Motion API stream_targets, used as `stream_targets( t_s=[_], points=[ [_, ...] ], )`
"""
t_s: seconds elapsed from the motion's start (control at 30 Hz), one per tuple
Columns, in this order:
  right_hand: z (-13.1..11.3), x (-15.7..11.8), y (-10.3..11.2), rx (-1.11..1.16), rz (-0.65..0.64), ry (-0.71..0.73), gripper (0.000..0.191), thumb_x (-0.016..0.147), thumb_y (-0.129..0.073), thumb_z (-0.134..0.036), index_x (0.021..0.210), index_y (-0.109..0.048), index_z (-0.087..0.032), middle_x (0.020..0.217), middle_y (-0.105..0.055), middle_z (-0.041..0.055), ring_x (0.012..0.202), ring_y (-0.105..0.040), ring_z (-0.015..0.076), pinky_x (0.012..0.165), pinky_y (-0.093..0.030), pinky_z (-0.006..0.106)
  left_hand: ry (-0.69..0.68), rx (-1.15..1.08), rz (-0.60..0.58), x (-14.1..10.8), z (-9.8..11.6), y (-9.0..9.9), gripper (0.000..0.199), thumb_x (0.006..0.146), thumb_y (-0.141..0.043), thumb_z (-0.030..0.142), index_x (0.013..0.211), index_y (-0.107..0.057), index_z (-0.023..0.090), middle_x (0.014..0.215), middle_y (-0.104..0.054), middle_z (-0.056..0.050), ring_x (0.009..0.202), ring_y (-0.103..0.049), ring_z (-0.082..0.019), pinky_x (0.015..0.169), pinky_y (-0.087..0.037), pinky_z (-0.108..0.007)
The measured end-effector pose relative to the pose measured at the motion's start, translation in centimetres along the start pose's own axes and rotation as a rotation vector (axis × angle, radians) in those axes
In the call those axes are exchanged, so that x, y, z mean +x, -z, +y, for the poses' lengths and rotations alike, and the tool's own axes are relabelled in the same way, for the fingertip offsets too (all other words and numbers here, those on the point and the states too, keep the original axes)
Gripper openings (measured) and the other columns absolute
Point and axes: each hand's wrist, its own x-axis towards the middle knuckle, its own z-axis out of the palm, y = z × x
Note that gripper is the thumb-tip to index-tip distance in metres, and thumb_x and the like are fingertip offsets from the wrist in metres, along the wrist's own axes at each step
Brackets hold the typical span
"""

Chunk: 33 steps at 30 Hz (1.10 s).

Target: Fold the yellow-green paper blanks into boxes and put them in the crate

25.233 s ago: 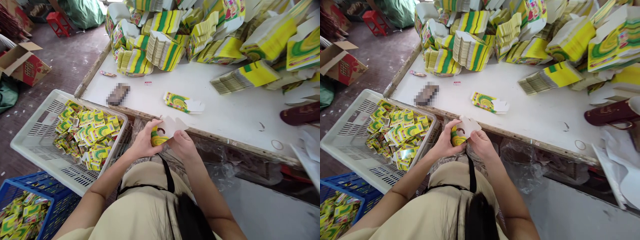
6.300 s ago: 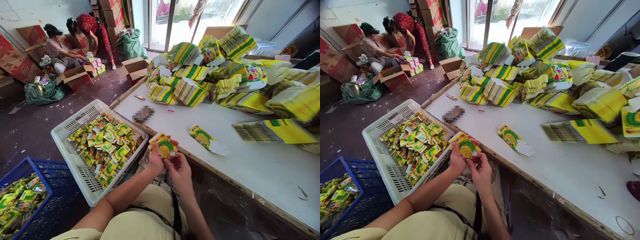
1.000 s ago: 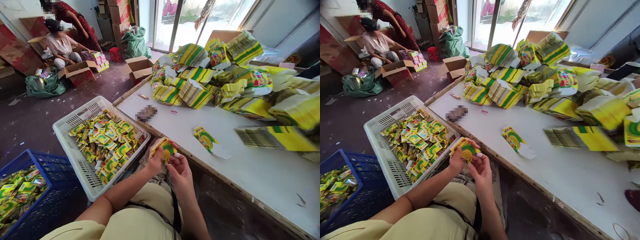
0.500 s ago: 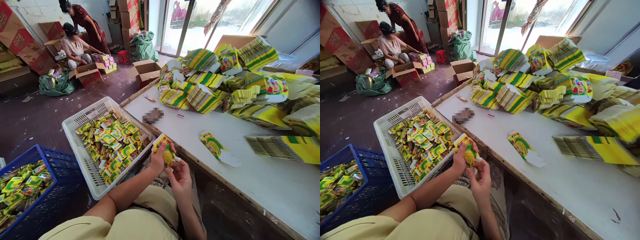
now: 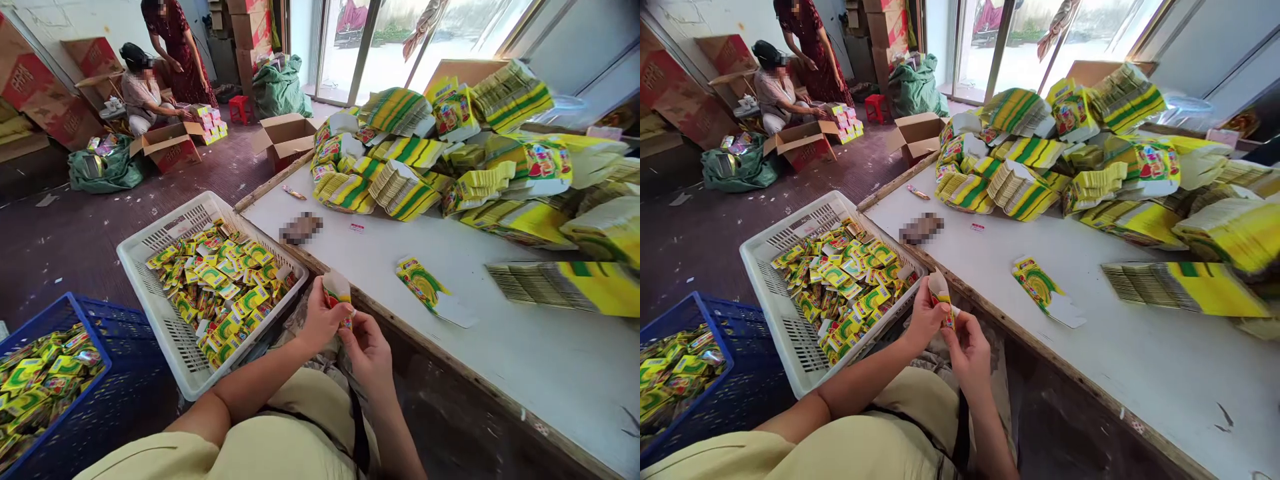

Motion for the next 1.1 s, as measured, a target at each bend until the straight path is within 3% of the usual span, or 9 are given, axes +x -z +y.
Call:
stream_targets(
  t_s=[0.13, 0.27, 0.43, 0.57, 0.7, 0.77, 0.87, 1.0, 1.1],
  points=[
    [-0.2, 0.0, -0.3, -0.132, 0.065, 0.021, 0.030, 0.090, -0.060, -0.045, 0.079, -0.064, -0.018, 0.062, -0.054, -0.0033, 0.054, -0.045, 0.0111, 0.050, -0.038, 0.023, 0.002, 0.070, 0.066, 0.7, -0.3, 0.6, 0.050, 0.068, -0.079, 0.062, 0.075, -0.055, 0.018, 0.066, -0.054, 0.005, 0.061, -0.044, -0.009, 0.059, -0.040, -0.022],
    [0.2, 0.4, 1.8, -0.118, 0.201, 0.009, 0.031, 0.088, -0.064, -0.047, 0.086, -0.069, -0.017, 0.072, -0.068, 0.0014, 0.064, -0.058, 0.0157, 0.059, -0.048, 0.027, 0.010, 0.113, -0.065, 1.1, -0.7, 1.3, 0.052, 0.078, -0.068, 0.067, 0.073, -0.066, 0.015, 0.067, -0.063, -0.001, 0.065, -0.055, -0.013, 0.065, -0.045, -0.027],
    [-0.2, 0.9, 7.1, -0.555, 0.418, 0.397, 0.011, 0.088, -0.068, -0.032, 0.088, -0.074, -0.022, 0.087, -0.074, 0.0043, 0.083, -0.065, 0.0214, 0.083, -0.051, 0.038, -0.137, 0.256, -0.242, 1.0, 1.6, 1.9, 0.064, 0.094, -0.043, 0.066, 0.134, -0.058, 0.018, 0.130, -0.066, -0.014, 0.121, -0.060, -0.026, 0.102, -0.046, -0.040],
    [-1.4, 0.6, 7.9, -0.862, 0.280, 0.649, 0.017, 0.090, -0.063, -0.017, 0.088, -0.075, -0.029, 0.091, -0.077, 0.0012, 0.097, -0.067, 0.0243, 0.112, -0.034, 0.054, -0.351, 0.723, -0.460, 0.6, 3.8, 1.7, 0.089, 0.076, -0.068, 0.068, 0.146, -0.042, 0.019, 0.148, -0.050, -0.018, 0.139, -0.045, -0.034, 0.118, -0.031, -0.051],
    [-2.0, 0.0, 5.5, -0.785, 0.104, 0.706, 0.024, 0.089, -0.063, -0.014, 0.098, -0.072, -0.034, 0.106, -0.075, -0.0012, 0.116, -0.063, 0.0256, 0.120, -0.019, 0.060, -0.219, 1.120, -0.674, 0.3, 3.2, 1.2, 0.088, 0.070, -0.082, 0.047, 0.142, -0.044, 0.015, 0.133, -0.061, -0.019, 0.124, -0.057, -0.036, 0.106, -0.044, -0.053],
    [-2.0, -0.1, 4.6, -0.643, 0.259, 0.623, 0.035, 0.083, -0.072, -0.021, 0.116, -0.067, -0.032, 0.129, -0.066, 0.0043, 0.131, -0.053, 0.0304, 0.120, -0.021, 0.061, -0.165, 1.178, -0.672, 0.3, 2.6, 1.0, 0.072, 0.073, -0.080, 0.043, 0.133, -0.050, 0.016, 0.121, -0.066, -0.016, 0.114, -0.063, -0.033, 0.099, -0.050, -0.048],
    [-1.7, 0.1, 3.8, -0.207, 0.508, 0.276, 0.070, 0.081, -0.076, -0.033, 0.144, -0.047, -0.027, 0.154, -0.044, 0.0121, 0.143, -0.040, 0.0337, 0.117, -0.030, 0.060, -0.197, 1.174, -0.651, 0.3, 2.0, 0.8, 0.074, 0.070, -0.082, 0.048, 0.129, -0.051, 0.018, 0.122, -0.065, -0.014, 0.114, -0.063, -0.032, 0.099, -0.050, -0.045],
    [-0.8, 0.4, 3.3, 0.476, 0.205, -0.254, 0.065, 0.083, -0.071, -0.043, 0.143, -0.048, -0.031, 0.145, -0.057, 0.0102, 0.134, -0.053, 0.0306, 0.109, -0.045, 0.056, -0.247, 1.138, -0.779, -0.1, 1.6, 0.5, 0.075, 0.075, -0.078, 0.051, 0.133, -0.045, 0.016, 0.125, -0.062, -0.016, 0.114, -0.062, -0.032, 0.096, -0.051, -0.044],
    [-0.3, 0.6, 3.4, 0.634, 0.040, -0.441, 0.057, 0.079, -0.076, -0.042, 0.133, -0.059, -0.034, 0.135, -0.066, 0.0060, 0.130, -0.058, 0.0292, 0.107, -0.049, 0.050, -0.289, 1.117, -0.845, -0.3, 1.4, 0.5, 0.077, 0.079, -0.074, 0.048, 0.140, -0.038, 0.017, 0.127, -0.060, -0.016, 0.116, -0.061, -0.031, 0.095, -0.052, -0.043]
  ],
)
